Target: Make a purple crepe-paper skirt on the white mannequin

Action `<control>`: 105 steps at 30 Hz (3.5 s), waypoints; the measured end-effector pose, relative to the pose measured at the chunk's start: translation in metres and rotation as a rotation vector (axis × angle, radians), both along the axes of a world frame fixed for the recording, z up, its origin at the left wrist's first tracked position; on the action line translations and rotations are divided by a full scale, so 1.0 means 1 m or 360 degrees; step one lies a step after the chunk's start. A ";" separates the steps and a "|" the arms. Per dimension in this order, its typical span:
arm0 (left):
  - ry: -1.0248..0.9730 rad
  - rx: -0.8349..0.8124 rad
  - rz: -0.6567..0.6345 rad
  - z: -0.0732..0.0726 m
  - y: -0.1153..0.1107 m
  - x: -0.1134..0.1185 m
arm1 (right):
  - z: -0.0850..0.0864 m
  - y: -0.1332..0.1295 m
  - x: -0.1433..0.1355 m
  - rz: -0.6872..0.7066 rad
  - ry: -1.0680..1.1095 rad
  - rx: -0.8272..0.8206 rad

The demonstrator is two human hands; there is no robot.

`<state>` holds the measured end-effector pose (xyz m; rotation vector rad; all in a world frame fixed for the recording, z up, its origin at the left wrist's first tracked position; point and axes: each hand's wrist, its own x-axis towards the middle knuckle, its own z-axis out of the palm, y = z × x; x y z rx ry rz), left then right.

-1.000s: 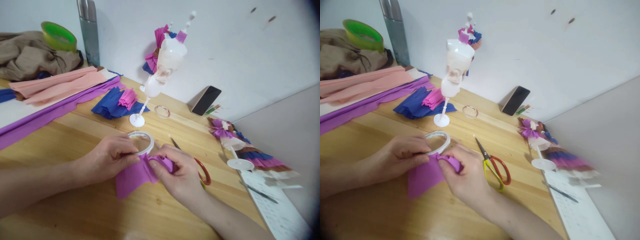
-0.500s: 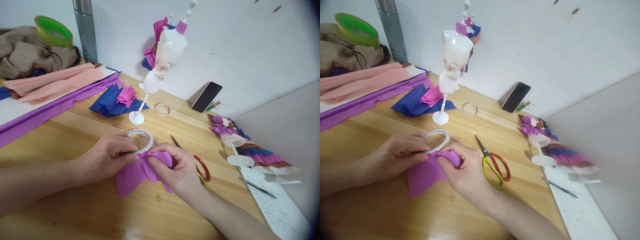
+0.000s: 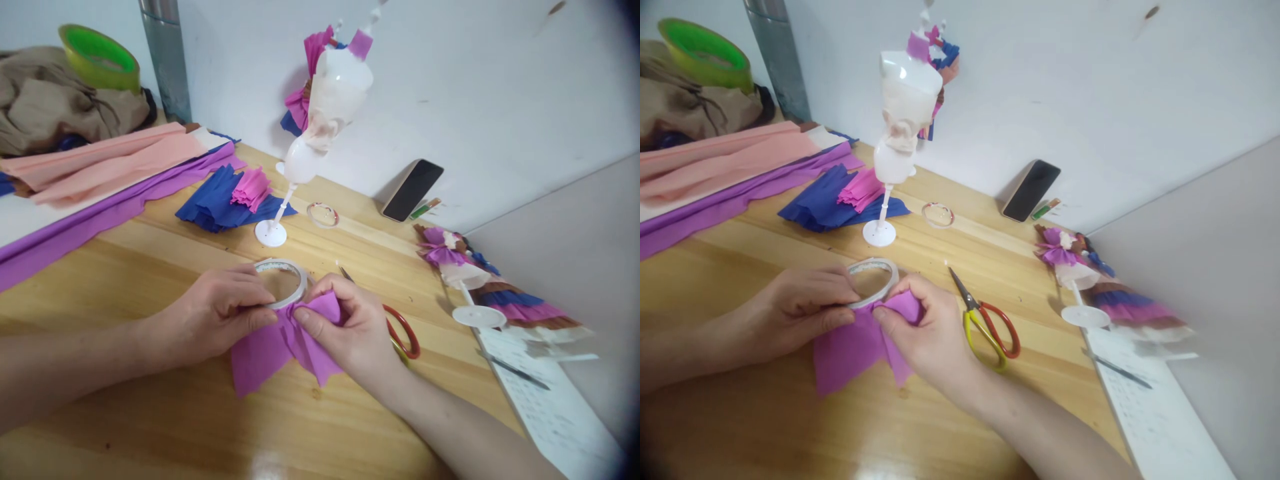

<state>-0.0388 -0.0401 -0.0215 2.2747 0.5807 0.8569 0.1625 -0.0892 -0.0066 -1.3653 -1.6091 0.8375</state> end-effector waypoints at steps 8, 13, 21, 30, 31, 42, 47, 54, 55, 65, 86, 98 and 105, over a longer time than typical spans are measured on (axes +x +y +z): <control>0.0025 0.0033 -0.0026 -0.001 -0.001 -0.001 | -0.001 0.004 0.000 0.0034 0.0137 -0.0124; 0.0007 0.0099 -0.0029 -0.001 -0.001 -0.001 | -0.003 0.006 -0.001 0.0074 0.0339 -0.0277; -0.0038 0.0188 -0.0058 -0.001 -0.005 0.004 | -0.007 0.003 -0.005 0.0005 0.0770 -0.0620; -0.0056 0.0013 -0.0045 -0.002 0.000 0.002 | -0.013 0.004 -0.002 0.0013 0.0876 -0.0696; -0.0039 -0.0047 -0.0039 -0.002 0.001 0.001 | -0.012 0.004 -0.001 0.0039 0.0865 -0.0706; -0.0030 -0.0076 -0.0018 -0.002 0.007 -0.003 | -0.001 0.009 0.009 -0.0029 0.0795 -0.0537; -0.0025 -0.0016 -0.0029 -0.001 0.007 -0.003 | 0.002 0.008 0.009 -0.0018 0.0422 -0.0247; -0.0009 0.0000 -0.0029 -0.003 0.006 -0.003 | 0.008 0.002 0.004 0.0181 0.0141 0.0093; -0.0008 0.0008 -0.0031 -0.003 0.006 -0.003 | 0.007 0.002 0.004 0.0183 0.0172 0.0052; -0.0044 0.0020 -0.0057 -0.005 0.005 -0.003 | -0.001 0.006 0.006 0.0084 0.0453 -0.0307; -0.0055 0.0168 -0.0091 -0.004 0.005 -0.002 | -0.009 0.006 0.004 0.0076 0.0636 -0.0467; -0.0094 0.0250 -0.0130 0.000 0.003 0.000 | -0.012 0.009 0.006 0.0114 0.0779 -0.0625; -0.0152 0.0277 -0.0257 -0.002 0.006 -0.001 | -0.010 0.016 0.011 0.0233 0.0909 -0.0841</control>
